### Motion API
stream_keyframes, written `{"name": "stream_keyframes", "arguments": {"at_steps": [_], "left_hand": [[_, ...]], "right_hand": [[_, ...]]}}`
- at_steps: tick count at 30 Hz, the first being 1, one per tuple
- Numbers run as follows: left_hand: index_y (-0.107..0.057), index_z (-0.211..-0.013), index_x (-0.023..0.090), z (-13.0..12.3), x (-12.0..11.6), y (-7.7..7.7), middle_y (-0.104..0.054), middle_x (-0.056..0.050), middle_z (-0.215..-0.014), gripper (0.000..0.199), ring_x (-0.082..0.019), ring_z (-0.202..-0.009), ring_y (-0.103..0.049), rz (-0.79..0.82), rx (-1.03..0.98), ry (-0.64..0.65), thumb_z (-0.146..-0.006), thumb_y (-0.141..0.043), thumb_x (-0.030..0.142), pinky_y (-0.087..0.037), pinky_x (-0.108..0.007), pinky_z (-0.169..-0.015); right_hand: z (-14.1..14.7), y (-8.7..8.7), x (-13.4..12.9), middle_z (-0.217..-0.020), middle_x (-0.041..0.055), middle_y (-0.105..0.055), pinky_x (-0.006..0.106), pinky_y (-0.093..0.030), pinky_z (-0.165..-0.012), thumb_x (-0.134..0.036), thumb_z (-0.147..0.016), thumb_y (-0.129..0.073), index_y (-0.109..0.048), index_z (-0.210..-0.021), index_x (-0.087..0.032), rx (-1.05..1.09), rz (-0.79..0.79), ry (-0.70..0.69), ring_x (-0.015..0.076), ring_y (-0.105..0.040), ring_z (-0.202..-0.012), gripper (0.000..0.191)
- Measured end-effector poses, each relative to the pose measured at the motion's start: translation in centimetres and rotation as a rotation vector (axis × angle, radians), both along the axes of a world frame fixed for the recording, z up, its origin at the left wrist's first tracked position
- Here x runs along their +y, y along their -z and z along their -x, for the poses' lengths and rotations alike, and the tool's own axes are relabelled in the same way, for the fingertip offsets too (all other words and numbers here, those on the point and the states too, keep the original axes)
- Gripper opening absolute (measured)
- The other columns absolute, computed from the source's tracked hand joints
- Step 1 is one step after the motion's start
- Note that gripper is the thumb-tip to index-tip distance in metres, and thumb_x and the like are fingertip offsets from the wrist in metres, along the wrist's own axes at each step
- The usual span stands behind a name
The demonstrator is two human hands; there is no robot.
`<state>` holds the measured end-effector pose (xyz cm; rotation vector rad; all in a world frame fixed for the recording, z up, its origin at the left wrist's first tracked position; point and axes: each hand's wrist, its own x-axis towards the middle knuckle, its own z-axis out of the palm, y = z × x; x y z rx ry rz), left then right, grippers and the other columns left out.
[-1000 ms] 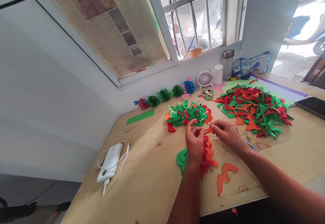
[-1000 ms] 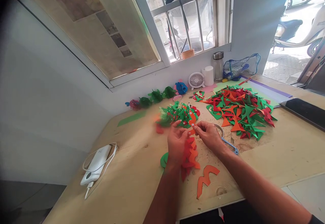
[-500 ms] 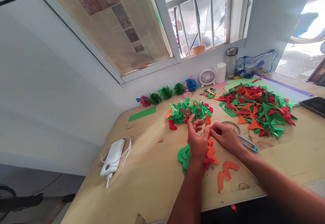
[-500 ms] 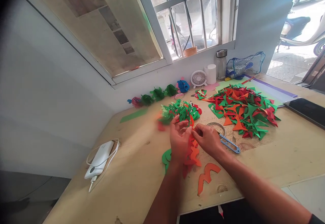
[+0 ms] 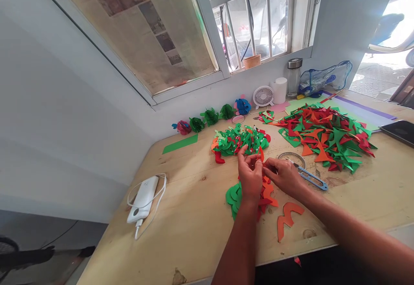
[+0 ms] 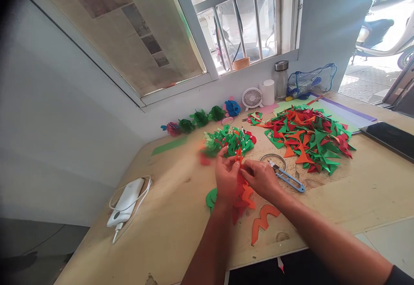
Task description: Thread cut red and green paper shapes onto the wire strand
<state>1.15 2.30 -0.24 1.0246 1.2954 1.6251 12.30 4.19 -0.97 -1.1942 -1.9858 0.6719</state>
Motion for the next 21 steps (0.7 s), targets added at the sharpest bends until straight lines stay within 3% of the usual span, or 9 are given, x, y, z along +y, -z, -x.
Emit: {"name": "stream_keyframes", "arguments": {"at_steps": [11,17,21], "left_hand": [[-0.045,-0.122,0.019,0.3,0.2,-0.2,-0.063,-0.003,-0.079,0.055,-0.014,-0.075,-0.062,0.055,-0.098,-0.018,-0.069,-0.06,0.021,-0.049,-0.024,-0.067],[-0.047,-0.121,0.019,0.2,0.0,-0.7,-0.064,-0.002,-0.079,0.055,-0.011,-0.069,-0.06,0.078,-0.113,-0.015,-0.068,-0.062,0.02,-0.046,-0.02,-0.064],[-0.045,-0.122,0.019,-0.6,-0.6,-0.9,-0.065,-0.002,-0.081,0.053,-0.008,-0.058,-0.054,0.069,-0.07,0.084,-0.07,-0.058,0.016,-0.042,-0.018,-0.054]], "right_hand": [[-0.2,-1.2,-0.5,-0.05,-0.0027,-0.047,0.024,-0.028,-0.048,-0.033,-0.081,-0.051,-0.051,-0.057,-0.02,0.072,0.026,-0.092,0.0098,-0.036,-0.048,0.027],[-0.9,-1.7,0.2,-0.052,-0.0019,-0.049,0.025,-0.03,-0.048,-0.042,-0.084,-0.047,-0.054,-0.061,-0.019,0.226,0.082,0.136,0.0102,-0.039,-0.048,0.033],[-1.3,-1.5,1.0,-0.063,0.0008,-0.058,0.026,-0.037,-0.055,-0.04,-0.081,-0.051,-0.059,-0.074,-0.019,0.365,0.181,0.207,0.0132,-0.048,-0.057,0.025]]}}
